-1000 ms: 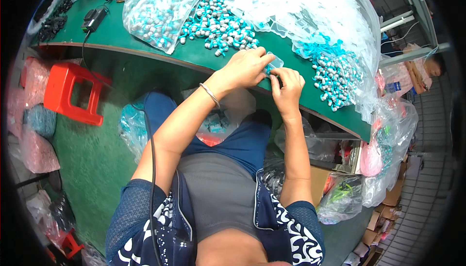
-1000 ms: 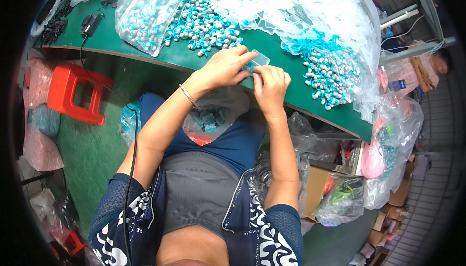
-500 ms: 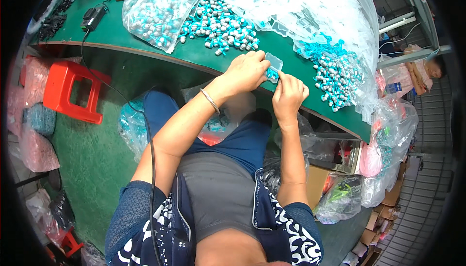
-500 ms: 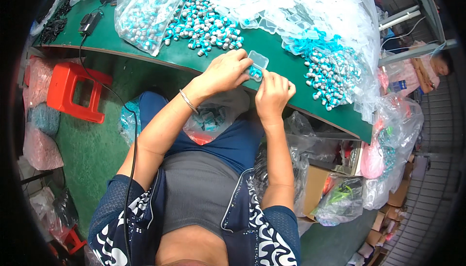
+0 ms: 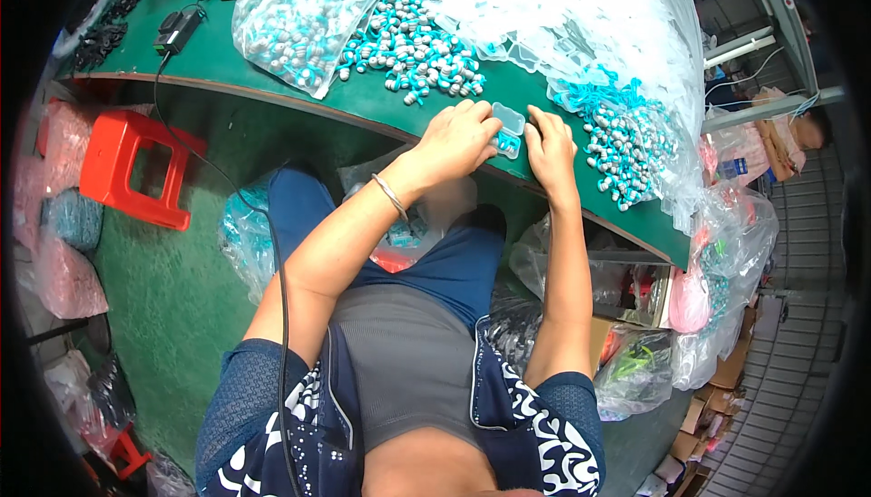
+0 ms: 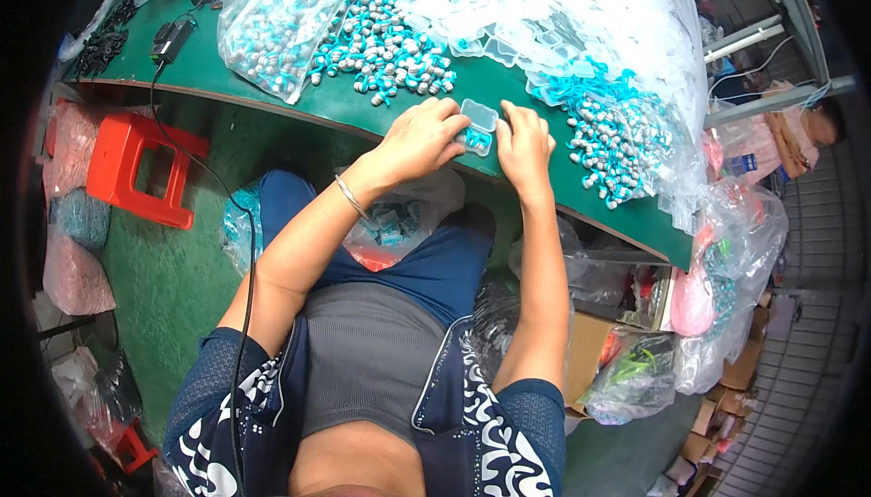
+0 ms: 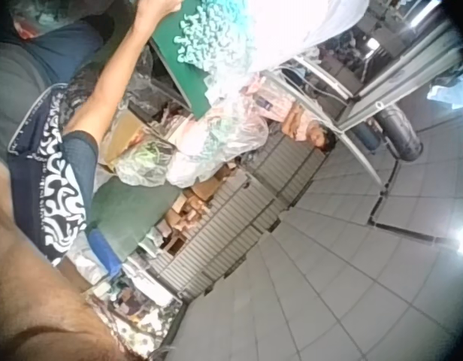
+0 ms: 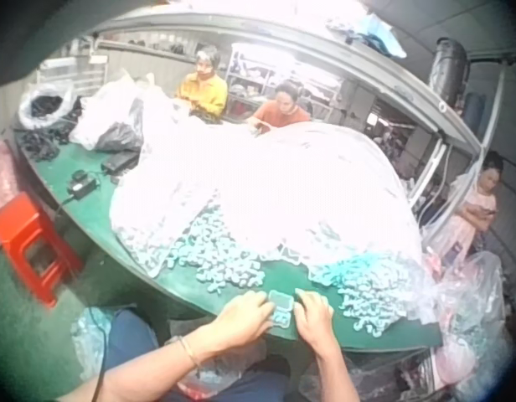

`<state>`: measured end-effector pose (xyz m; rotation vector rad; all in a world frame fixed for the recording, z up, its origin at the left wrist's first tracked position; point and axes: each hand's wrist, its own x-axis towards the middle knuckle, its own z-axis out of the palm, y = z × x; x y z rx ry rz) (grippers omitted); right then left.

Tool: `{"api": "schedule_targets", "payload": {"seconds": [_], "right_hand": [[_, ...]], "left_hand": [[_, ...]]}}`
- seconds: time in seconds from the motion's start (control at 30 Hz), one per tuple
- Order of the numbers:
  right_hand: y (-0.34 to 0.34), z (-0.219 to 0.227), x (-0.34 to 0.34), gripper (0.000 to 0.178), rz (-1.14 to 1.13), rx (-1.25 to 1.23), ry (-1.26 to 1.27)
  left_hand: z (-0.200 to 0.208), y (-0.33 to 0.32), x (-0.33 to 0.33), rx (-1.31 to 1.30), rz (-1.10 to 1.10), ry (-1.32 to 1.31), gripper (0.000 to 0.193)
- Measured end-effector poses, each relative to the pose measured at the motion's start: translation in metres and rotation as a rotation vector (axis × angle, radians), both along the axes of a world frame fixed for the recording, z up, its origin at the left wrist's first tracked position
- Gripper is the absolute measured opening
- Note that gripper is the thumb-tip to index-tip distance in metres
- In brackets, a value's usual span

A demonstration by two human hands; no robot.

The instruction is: Sorting and packaging small blue and white parts into plastic containers.

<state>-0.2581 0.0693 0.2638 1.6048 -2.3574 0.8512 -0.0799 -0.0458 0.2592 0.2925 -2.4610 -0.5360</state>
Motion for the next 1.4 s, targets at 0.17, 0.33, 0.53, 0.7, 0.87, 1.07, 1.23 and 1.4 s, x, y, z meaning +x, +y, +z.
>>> {"api": "schedule_targets", "payload": {"seconds": [0.17,0.33,0.53,0.7,0.87,1.07,1.23,1.4], "right_hand": [[-0.007,0.009,0.009,0.02,0.108,-0.094,-0.202],[0.012,0.013,0.022,0.022,0.296,-0.188,-0.291],[0.013,0.001,0.031,0.025,0.336,-0.225,0.019],[0.015,0.001,0.034,0.017,0.349,-0.18,-0.197],[0.012,0.009,0.026,0.01,0.385,-0.112,-0.457],[-0.008,0.02,-0.053,0.027,-0.197,-0.124,0.395],[-0.006,0.005,-0.074,0.024,-0.147,-0.16,0.375],[0.016,0.006,-0.054,0.024,-0.127,-0.397,0.044]], "left_hand": [[-0.004,0.002,0.003,0.053,0.018,0.09,0.047],[0.0,0.001,0.003,0.093,-0.014,0.179,0.054],[-0.005,-0.003,-0.003,0.048,-0.042,0.138,0.03],[-0.008,-0.01,-0.001,0.12,-0.131,0.18,0.021],[-0.005,-0.007,0.002,0.22,-0.106,0.204,0.023],[-0.008,0.021,0.03,-0.043,-0.128,0.249,0.023],[-0.084,0.039,0.057,0.042,-0.172,-0.026,0.026],[-0.164,0.044,0.072,0.075,-0.09,-0.465,0.027]]}}
